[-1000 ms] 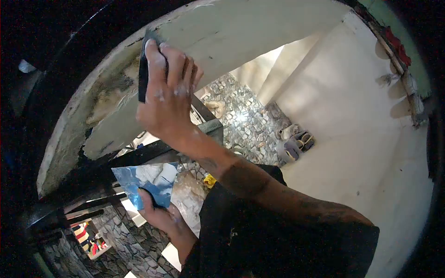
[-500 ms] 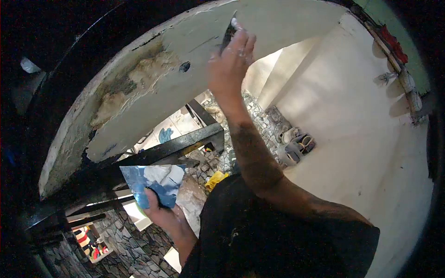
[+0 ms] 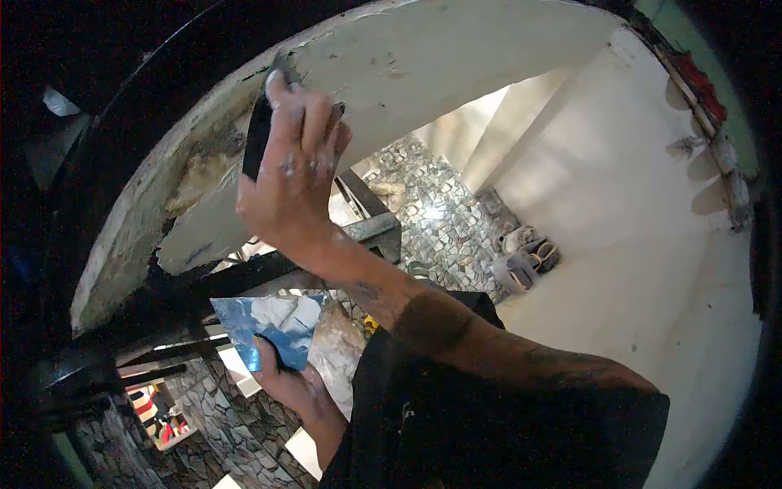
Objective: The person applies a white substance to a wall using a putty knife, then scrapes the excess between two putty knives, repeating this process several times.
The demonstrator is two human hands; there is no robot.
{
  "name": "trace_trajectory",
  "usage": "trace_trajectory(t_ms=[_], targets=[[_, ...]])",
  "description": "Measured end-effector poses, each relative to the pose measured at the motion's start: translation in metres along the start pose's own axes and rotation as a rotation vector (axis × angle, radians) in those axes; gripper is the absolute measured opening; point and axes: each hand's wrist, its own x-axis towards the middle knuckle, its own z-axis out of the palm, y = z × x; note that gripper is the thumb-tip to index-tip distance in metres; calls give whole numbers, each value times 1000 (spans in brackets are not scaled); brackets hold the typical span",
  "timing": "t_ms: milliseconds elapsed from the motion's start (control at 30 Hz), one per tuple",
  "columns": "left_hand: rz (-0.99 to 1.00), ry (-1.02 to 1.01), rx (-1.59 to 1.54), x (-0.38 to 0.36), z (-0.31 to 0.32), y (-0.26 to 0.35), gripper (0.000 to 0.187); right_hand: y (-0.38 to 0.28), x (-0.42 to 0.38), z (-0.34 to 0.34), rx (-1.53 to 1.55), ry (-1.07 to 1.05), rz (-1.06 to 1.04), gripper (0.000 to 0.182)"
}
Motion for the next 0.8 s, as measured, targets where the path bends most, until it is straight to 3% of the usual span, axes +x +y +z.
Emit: trace_trajectory(t_ms=[67, 167, 200, 233, 267, 333, 400, 533, 633, 767, 800], targets=[[-54, -58, -30, 4, -7, -4, 37, 0, -6, -12, 133, -115, -37, 65], [-50, -47, -14, -1, -6, 4, 34, 17, -24, -51, 740, -428, -43, 55], [-123, -97, 9, 3, -11, 2, 33, 22, -34, -67, 992, -602, 204, 48], [-68, -176, 219, 7, -23, -1, 33, 30, -44, -78, 1068, -685, 236, 42], [-191, -73, -49, -5, 6, 6, 35, 38, -54, -89, 1138, -767, 274, 37], [-237, -141, 37, 2, 2, -2, 34, 48, -73, -92, 1046, -788, 42, 38], [-308, -184, -45, 6, 6, -9, 28, 54, -84, -95, 1032, -874, -52, 60], [-416, -213, -171, 11, 3, -28, 25, 76, -98, -106, 724, -1057, -26, 59], [-433, -195, -186, 4, 17, -19, 21, 130, -108, -115, 627, -1217, -41, 61], [-317, -200, -120, -1, 26, -22, 23, 99, -55, -152, 403, -1072, 75, 44], [-288, -198, -97, -1, 27, -29, 24, 87, -46, -157, 421, -1093, 2, 43]])
